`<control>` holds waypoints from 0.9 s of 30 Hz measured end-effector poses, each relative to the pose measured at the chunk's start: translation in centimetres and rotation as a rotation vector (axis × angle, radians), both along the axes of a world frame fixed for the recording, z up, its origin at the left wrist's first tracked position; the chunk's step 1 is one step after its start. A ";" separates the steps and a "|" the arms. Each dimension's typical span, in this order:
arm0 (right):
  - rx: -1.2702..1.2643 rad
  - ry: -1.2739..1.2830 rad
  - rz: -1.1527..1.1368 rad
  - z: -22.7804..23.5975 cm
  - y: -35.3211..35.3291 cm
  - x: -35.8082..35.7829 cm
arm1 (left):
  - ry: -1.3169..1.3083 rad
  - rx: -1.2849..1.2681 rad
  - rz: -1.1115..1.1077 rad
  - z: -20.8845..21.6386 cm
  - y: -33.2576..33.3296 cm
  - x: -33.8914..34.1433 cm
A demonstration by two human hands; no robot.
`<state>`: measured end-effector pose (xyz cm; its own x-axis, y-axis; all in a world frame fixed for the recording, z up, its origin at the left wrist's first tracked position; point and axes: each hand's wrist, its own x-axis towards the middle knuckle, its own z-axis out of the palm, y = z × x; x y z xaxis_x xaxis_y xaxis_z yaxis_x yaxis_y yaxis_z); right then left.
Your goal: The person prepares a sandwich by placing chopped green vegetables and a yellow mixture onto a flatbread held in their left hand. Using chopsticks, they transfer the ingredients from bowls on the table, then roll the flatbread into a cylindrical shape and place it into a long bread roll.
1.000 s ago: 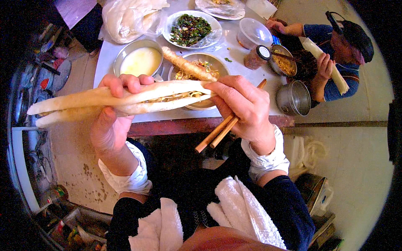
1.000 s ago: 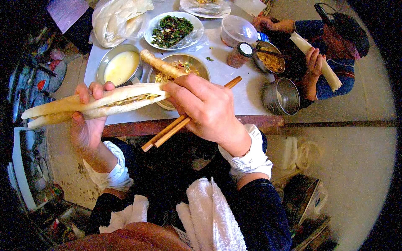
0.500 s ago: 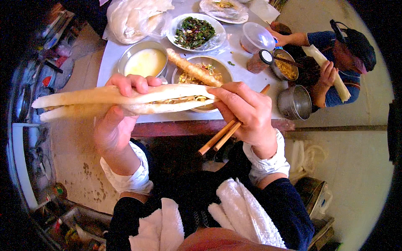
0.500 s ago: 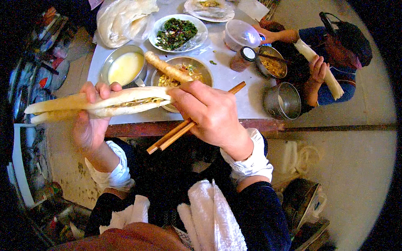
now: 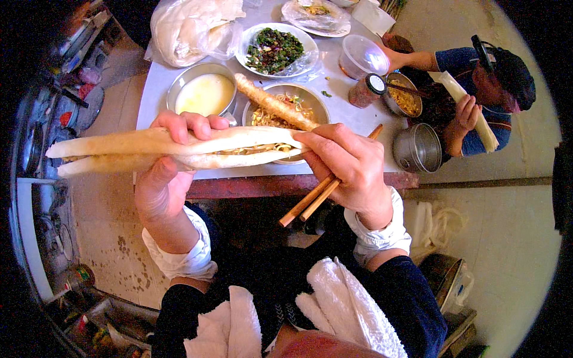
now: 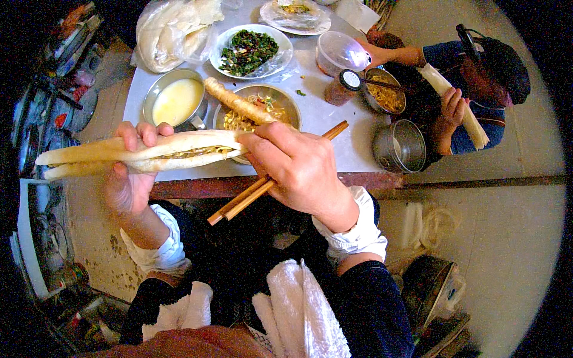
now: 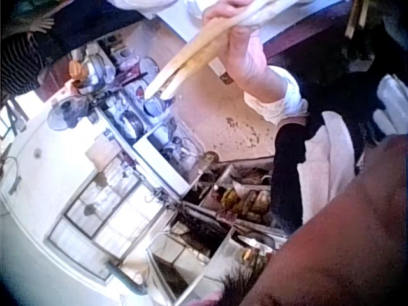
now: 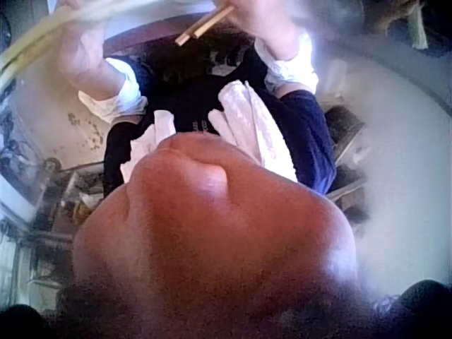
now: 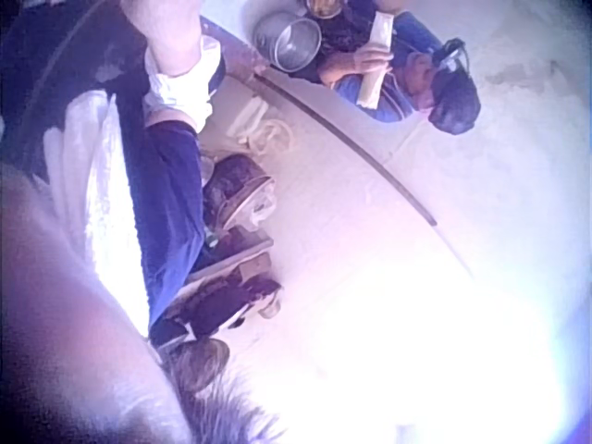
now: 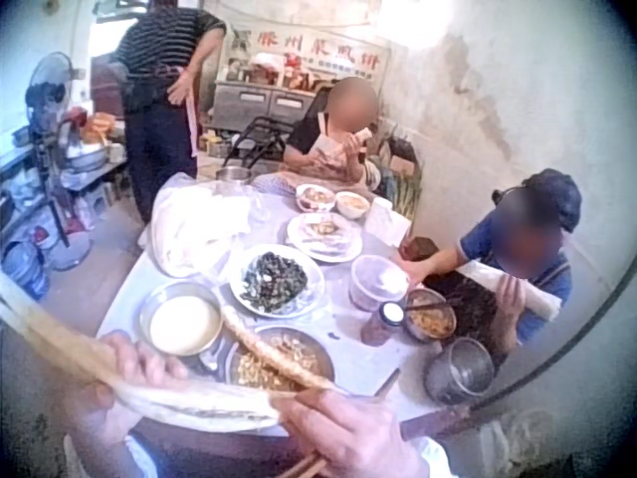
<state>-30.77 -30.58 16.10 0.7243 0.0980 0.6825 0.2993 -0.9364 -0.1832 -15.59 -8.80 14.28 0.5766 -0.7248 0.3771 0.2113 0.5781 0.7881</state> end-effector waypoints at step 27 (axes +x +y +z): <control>0.003 0.048 -0.006 0.4 0.0 0.1 | 0.025 0.021 0.019 0.2 -0.3 0.1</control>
